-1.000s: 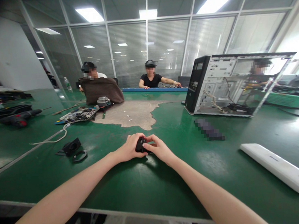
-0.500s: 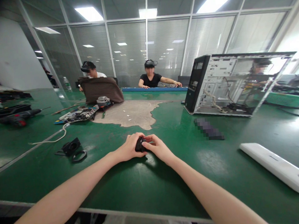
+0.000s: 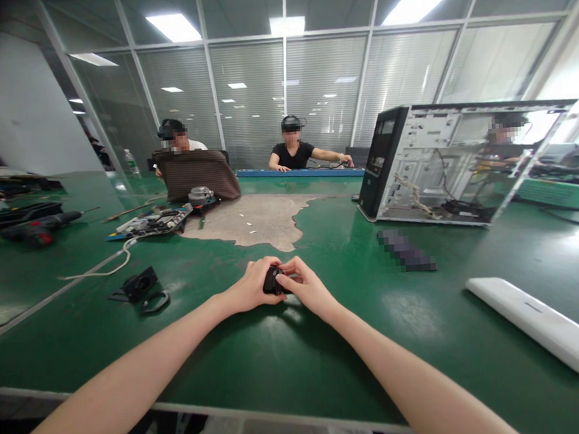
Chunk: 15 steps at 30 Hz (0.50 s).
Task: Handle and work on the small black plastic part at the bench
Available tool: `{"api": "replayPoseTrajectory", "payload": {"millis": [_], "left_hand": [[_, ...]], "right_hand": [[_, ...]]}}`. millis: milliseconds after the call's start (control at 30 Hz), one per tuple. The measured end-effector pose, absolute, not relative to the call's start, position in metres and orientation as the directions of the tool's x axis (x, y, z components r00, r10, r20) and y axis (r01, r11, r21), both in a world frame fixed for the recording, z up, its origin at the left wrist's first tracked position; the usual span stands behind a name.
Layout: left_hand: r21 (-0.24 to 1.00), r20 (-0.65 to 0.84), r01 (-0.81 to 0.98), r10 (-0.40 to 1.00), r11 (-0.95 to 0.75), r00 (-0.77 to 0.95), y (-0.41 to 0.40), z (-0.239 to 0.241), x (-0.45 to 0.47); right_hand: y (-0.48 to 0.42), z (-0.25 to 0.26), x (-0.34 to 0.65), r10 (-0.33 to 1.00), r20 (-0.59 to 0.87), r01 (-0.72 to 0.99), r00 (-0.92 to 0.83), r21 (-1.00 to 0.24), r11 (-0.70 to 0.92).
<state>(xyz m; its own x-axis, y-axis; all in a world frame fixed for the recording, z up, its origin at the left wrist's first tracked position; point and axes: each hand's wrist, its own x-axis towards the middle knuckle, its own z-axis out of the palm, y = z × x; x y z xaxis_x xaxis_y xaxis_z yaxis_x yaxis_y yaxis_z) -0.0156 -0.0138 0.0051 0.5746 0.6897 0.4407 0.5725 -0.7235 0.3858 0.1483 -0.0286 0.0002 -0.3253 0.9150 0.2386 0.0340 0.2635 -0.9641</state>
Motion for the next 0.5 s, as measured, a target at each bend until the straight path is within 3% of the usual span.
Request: {"api": "replayPoseTrajectory", "payload": {"millis": [200,367,500], "left_hand": [[0.391,0.43,0.581,0.7,-0.714,0.57,-0.015,0.0069,-0.0154],[0.381,0.443,0.575,0.689,-0.724,0.573,-0.0147,0.006,-0.0151],[0.369,0.449,0.576,0.682,-0.73,0.577,-0.013,0.0041,-0.0153]], "right_hand": [[-0.0264,0.0015,0.1502,0.926,0.213,0.114,-0.312,-0.959,0.259],[-0.0302,0.0037,0.1516,0.886,0.216,0.016,-0.411,-0.97,0.244],[-0.0317,0.003,0.1493,0.892,0.24,0.0,-0.383,-0.966,0.26]]}}
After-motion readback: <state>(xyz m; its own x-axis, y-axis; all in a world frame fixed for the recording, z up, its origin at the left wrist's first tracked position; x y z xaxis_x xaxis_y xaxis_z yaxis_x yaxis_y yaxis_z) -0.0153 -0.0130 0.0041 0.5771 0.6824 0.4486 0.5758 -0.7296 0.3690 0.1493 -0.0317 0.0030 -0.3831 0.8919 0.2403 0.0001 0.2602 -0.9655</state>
